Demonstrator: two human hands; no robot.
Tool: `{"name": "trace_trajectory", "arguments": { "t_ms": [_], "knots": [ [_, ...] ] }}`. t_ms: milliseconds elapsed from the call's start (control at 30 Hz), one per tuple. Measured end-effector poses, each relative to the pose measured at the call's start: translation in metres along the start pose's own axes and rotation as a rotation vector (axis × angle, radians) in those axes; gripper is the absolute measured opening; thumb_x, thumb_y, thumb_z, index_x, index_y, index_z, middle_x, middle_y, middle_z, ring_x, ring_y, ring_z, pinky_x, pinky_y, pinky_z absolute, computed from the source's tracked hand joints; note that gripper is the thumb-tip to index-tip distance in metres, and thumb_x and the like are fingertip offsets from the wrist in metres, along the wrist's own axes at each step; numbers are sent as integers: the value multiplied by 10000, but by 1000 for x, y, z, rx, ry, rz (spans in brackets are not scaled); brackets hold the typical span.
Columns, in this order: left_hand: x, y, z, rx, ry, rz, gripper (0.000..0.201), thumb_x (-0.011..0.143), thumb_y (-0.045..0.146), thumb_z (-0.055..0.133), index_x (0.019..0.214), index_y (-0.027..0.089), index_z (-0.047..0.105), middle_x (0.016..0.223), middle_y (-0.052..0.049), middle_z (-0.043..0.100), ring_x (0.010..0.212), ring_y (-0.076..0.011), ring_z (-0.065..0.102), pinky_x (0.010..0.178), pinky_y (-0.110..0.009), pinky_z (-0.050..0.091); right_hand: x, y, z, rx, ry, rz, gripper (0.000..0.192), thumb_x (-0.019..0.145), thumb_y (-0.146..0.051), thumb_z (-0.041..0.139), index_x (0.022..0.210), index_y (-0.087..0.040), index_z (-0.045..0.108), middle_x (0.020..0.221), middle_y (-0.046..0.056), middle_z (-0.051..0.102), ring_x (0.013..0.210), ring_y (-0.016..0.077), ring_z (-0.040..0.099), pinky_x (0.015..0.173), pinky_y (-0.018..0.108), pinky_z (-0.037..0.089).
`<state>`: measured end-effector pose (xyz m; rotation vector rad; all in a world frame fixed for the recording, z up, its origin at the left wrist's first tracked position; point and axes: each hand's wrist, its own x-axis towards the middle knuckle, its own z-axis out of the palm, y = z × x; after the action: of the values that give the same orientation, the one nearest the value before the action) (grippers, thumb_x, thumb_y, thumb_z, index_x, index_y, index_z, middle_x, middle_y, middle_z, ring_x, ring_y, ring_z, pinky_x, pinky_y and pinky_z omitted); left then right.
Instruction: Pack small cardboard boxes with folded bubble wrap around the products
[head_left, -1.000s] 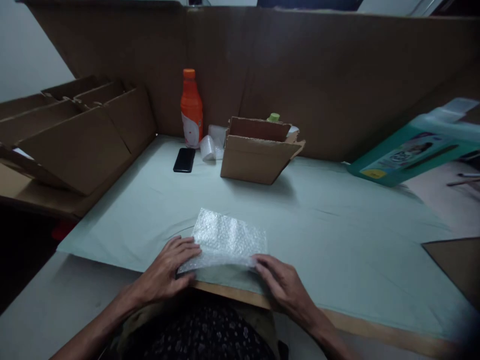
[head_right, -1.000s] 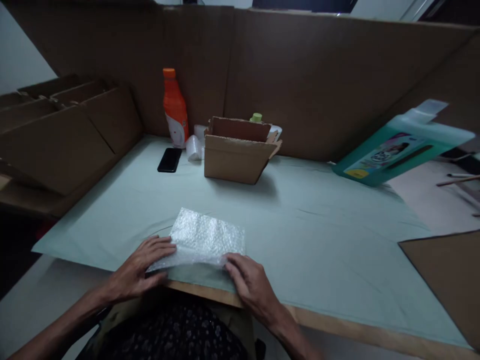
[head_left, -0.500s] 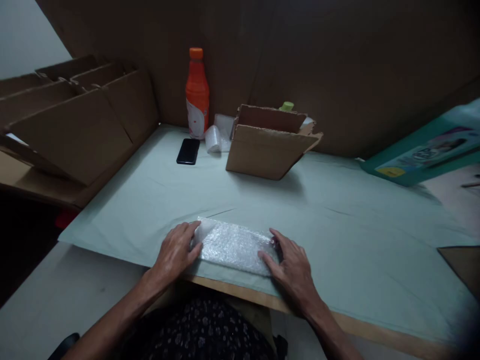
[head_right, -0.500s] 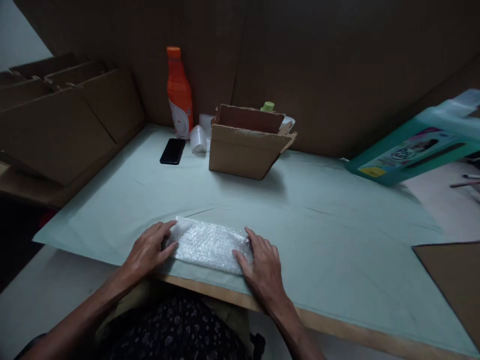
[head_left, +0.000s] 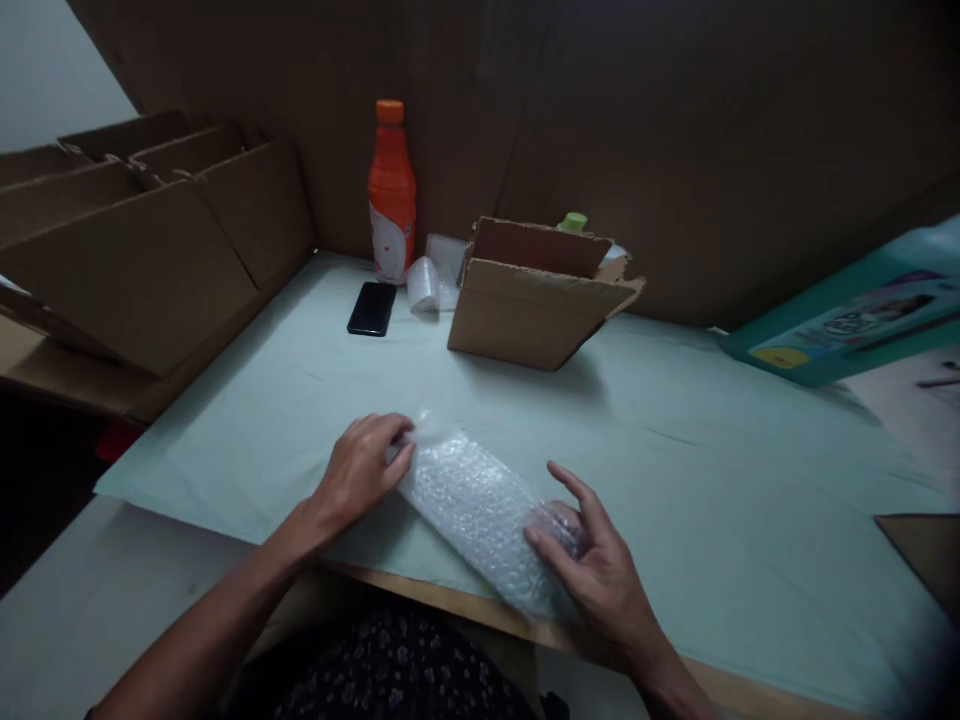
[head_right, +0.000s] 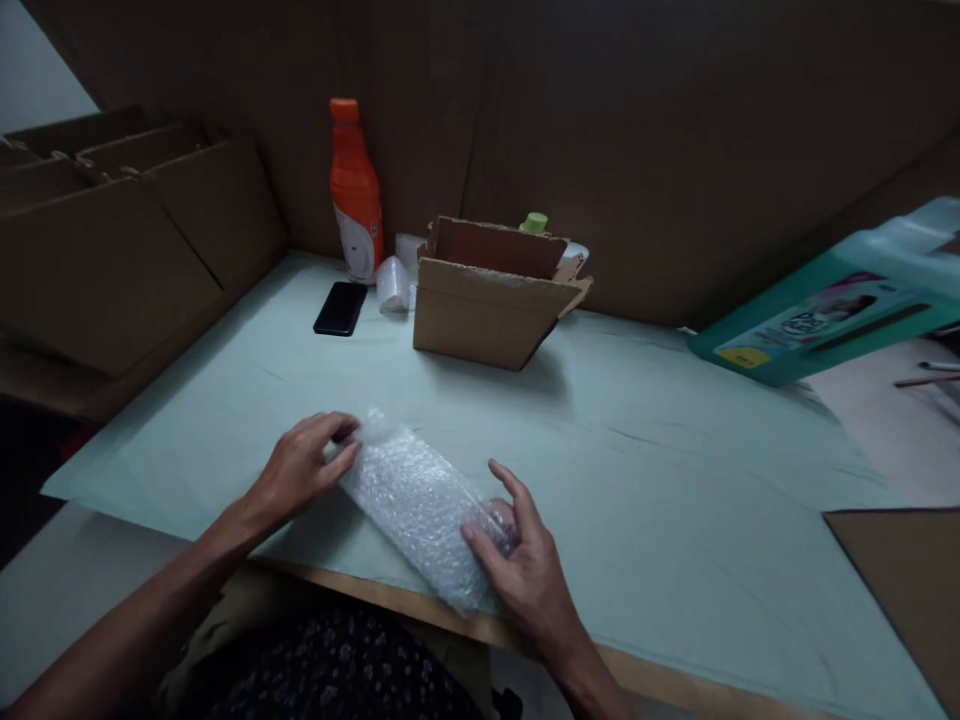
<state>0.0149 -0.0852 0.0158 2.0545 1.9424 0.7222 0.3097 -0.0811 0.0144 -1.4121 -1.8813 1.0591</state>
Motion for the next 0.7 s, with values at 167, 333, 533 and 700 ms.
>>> {"name": "trace_trajectory", "arguments": {
  "t_ms": [167, 333, 533, 700],
  "knots": [
    [72, 15, 32, 60, -101, 130, 334, 818, 98, 606, 1140, 179, 637, 968, -80, 707, 956, -263, 630, 908, -427, 495, -24, 5, 16, 61, -142, 16, 586, 930, -437, 565, 1469, -217, 496, 995, 63, 748, 835, 187, 695, 807, 329, 575],
    [32, 20, 30, 15, -68, 218, 450, 848, 121, 550, 1297, 153, 557, 1294, -150, 605, 1186, -298, 532, 1030, -487, 442, -26, 11, 17, 179, -221, 206, 442, 896, -525, 586, 1153, -198, 737, 915, 91, 738, 724, 203, 684, 680, 339, 588],
    [-81, 41, 21, -121, -148, 470, 735, 741, 103, 597, 1451, 165, 416, 1558, -163, 391, 1465, -350, 266, 1163, -558, 316, -23, 9, 6, 362, -263, 331, 508, 846, -600, 649, 1161, -206, 713, 819, 41, 700, 678, 167, 623, 683, 323, 544],
    [-78, 50, 51, -225, -71, 423, 480, 833, 32, 495, 1294, 156, 552, 1163, -119, 699, 1174, -291, 571, 1031, -526, 441, -21, 13, 3, 480, -348, 324, 521, 908, -605, 566, 1192, -180, 669, 877, 87, 742, 740, 199, 668, 759, 373, 541]
  ]
}}
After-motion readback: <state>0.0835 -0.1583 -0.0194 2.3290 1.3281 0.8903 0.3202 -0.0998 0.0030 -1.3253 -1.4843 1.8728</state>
